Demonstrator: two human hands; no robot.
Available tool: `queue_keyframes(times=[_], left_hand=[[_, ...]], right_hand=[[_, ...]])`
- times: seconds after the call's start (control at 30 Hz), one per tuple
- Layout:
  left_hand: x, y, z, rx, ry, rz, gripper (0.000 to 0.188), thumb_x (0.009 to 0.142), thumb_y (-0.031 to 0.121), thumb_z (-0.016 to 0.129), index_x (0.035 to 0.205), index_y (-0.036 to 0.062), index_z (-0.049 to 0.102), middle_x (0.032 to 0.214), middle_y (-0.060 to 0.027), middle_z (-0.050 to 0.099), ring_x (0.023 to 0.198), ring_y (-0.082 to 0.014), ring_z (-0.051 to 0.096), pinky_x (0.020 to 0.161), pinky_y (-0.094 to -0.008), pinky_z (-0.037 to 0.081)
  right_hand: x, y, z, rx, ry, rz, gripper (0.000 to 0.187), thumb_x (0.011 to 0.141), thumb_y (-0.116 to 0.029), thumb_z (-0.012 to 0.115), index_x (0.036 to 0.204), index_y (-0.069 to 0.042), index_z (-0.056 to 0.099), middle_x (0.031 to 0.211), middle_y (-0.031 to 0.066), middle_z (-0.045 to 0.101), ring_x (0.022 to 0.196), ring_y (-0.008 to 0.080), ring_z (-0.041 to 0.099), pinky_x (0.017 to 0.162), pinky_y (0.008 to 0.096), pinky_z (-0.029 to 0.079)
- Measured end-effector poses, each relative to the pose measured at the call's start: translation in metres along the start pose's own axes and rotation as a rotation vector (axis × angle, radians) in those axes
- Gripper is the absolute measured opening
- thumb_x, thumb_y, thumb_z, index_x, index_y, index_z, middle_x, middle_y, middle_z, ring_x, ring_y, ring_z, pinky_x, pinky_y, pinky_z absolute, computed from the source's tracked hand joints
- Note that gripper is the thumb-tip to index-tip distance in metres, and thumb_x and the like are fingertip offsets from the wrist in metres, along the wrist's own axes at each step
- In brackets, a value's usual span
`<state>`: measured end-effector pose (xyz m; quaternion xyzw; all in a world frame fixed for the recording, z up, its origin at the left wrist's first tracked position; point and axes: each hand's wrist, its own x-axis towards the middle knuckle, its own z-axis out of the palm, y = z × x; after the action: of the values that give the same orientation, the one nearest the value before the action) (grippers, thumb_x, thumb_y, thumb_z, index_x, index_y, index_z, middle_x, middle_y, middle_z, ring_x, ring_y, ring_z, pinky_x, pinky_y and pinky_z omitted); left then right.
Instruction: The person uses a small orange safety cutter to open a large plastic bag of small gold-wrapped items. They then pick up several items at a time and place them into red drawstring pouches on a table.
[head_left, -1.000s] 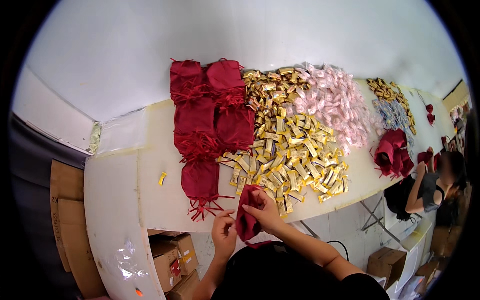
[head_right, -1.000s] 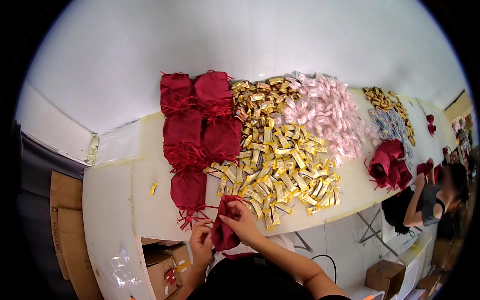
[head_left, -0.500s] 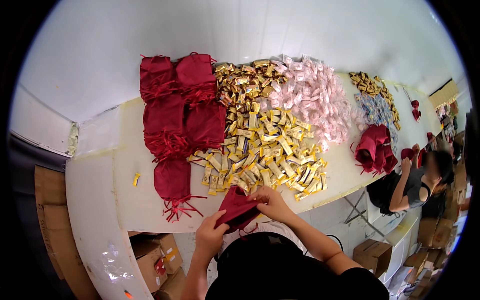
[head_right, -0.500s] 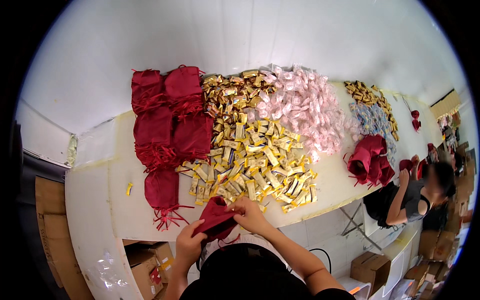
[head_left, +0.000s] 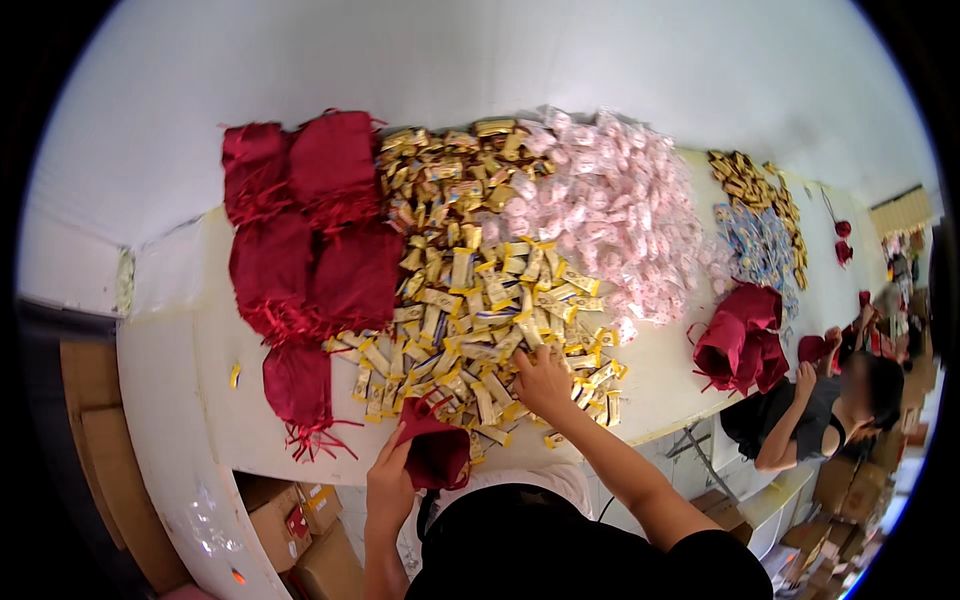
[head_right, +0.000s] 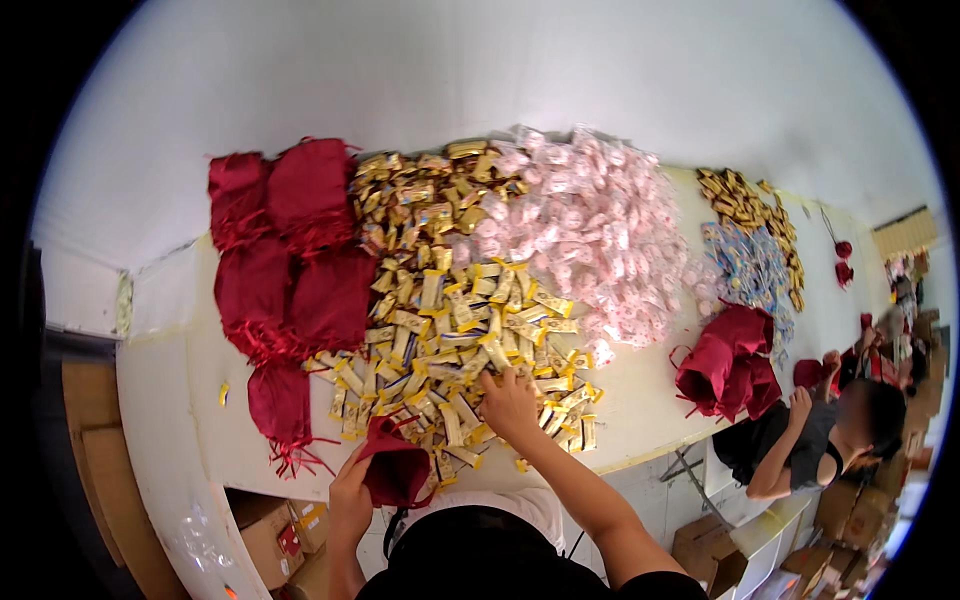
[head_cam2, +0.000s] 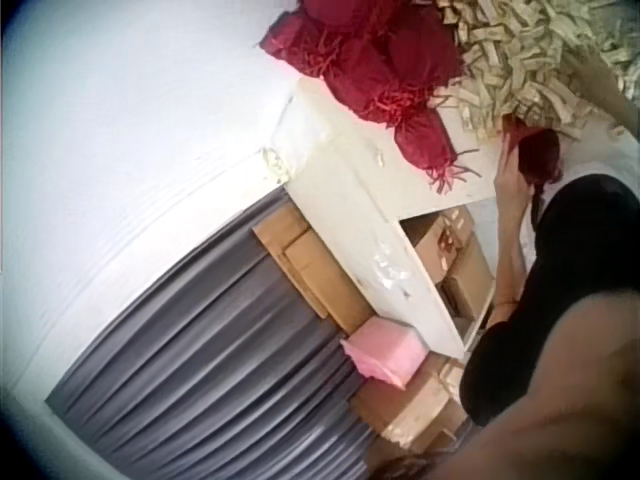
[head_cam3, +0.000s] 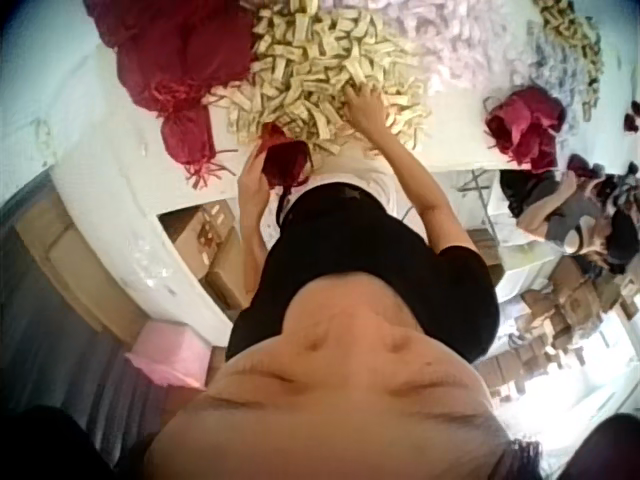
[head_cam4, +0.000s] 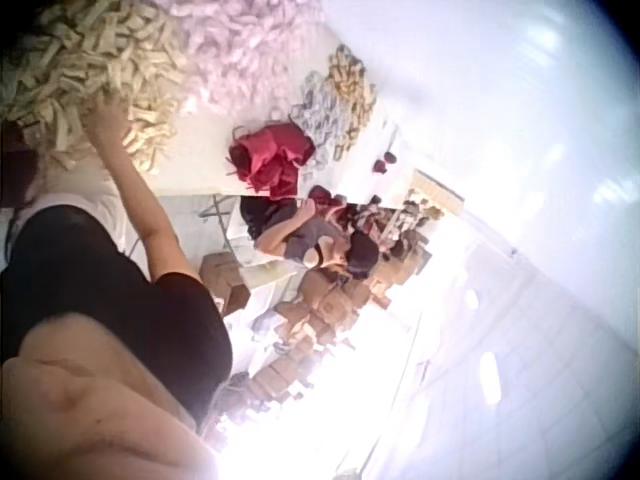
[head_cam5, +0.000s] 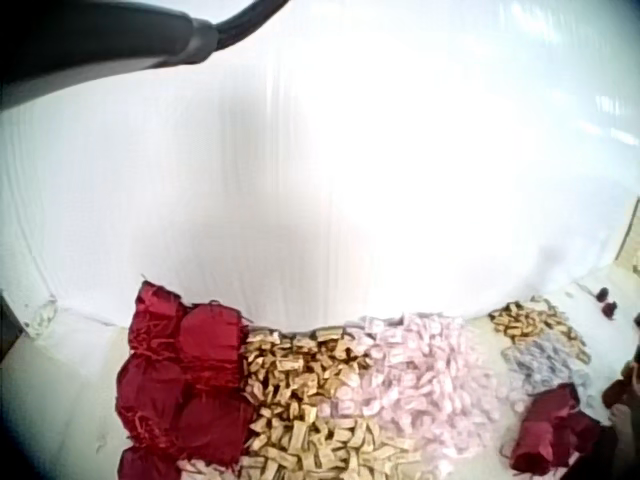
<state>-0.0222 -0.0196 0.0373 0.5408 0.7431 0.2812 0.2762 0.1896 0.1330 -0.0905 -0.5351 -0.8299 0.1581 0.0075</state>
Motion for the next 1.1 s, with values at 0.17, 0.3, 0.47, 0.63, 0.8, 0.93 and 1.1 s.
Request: queue_keyframes(times=[0.17,0.3,0.47,0.63,0.8,0.93,1.1], left_hand=[[0.027,0.010,0.012,0.080,-0.085,-0.026,0.036,0.068,-0.012,0.039,0.100,-0.0065,0.056,0.119,-0.0189,0.052,0.099,-0.0349,0.056,0.084,-0.0360,0.045],[0.048,0.014,0.016,0.010,-0.070,-0.046,0.035,0.067,-0.012,0.040,0.098,-0.0075,0.056,0.118,-0.0189,0.053,0.102,-0.0348,0.055,0.086,-0.0361,0.043],[0.067,0.019,0.027,-0.002,-0.090,0.003,0.035,0.067,-0.012,0.039,0.098,-0.0081,0.056,0.118,-0.0194,0.053,0.103,-0.0353,0.054,0.087,-0.0364,0.043],[0.068,0.018,0.020,-0.019,-0.089,-0.066,0.034,0.067,-0.012,0.039,0.097,-0.0084,0.055,0.117,-0.0199,0.053,0.101,-0.0356,0.055,0.086,-0.0362,0.043],[0.067,0.009,0.015,-0.070,-0.055,-0.097,0.032,0.067,-0.012,0.040,0.095,-0.0088,0.055,0.117,-0.0205,0.053,0.101,-0.0352,0.056,0.085,-0.0357,0.044],[0.068,0.008,0.018,-0.073,-0.044,-0.042,0.032,0.067,-0.012,0.040,0.095,-0.0086,0.055,0.117,-0.0202,0.054,0.101,-0.0351,0.056,0.085,-0.0353,0.044],[0.055,0.008,0.008,-0.107,-0.009,-0.045,0.032,0.067,-0.013,0.040,0.095,-0.0083,0.055,0.116,-0.0200,0.054,0.100,-0.0351,0.056,0.085,-0.0349,0.044]], right_hand=[[0.017,0.039,-0.004,0.317,0.096,-0.148,0.039,0.074,-0.011,0.060,0.112,-0.010,0.047,0.090,0.0121,0.047,0.071,0.0295,0.054,0.061,0.0369,0.047],[0.049,0.105,-0.047,0.573,0.444,0.230,0.045,0.067,-0.003,0.064,0.108,-0.004,0.046,0.093,0.0140,0.046,0.084,0.0311,0.050,0.066,0.0382,0.044],[0.115,0.207,-0.045,0.234,0.519,0.185,0.049,0.065,0.001,0.062,0.111,-0.004,0.046,0.102,0.0163,0.049,0.090,0.0344,0.051,0.078,0.0398,0.044],[0.128,0.213,-0.053,0.178,0.324,0.222,0.056,0.062,0.002,0.059,0.116,-0.010,0.048,0.106,0.0181,0.051,0.090,0.0338,0.055,0.079,0.0394,0.046],[0.143,0.182,-0.084,0.410,0.366,0.187,0.047,0.062,-0.008,0.065,0.108,-0.011,0.054,0.100,0.0146,0.058,0.092,0.0314,0.057,0.077,0.0381,0.047],[0.173,0.147,-0.077,0.152,0.185,0.260,0.033,0.065,-0.015,0.068,0.096,-0.009,0.059,0.103,0.0121,0.058,0.092,0.0303,0.057,0.077,0.0387,0.047],[0.184,0.141,-0.056,0.045,0.343,0.269,0.013,0.072,-0.014,0.062,0.083,-0.007,0.060,0.105,0.0066,0.056,0.085,0.0288,0.058,0.070,0.0387,0.049]])
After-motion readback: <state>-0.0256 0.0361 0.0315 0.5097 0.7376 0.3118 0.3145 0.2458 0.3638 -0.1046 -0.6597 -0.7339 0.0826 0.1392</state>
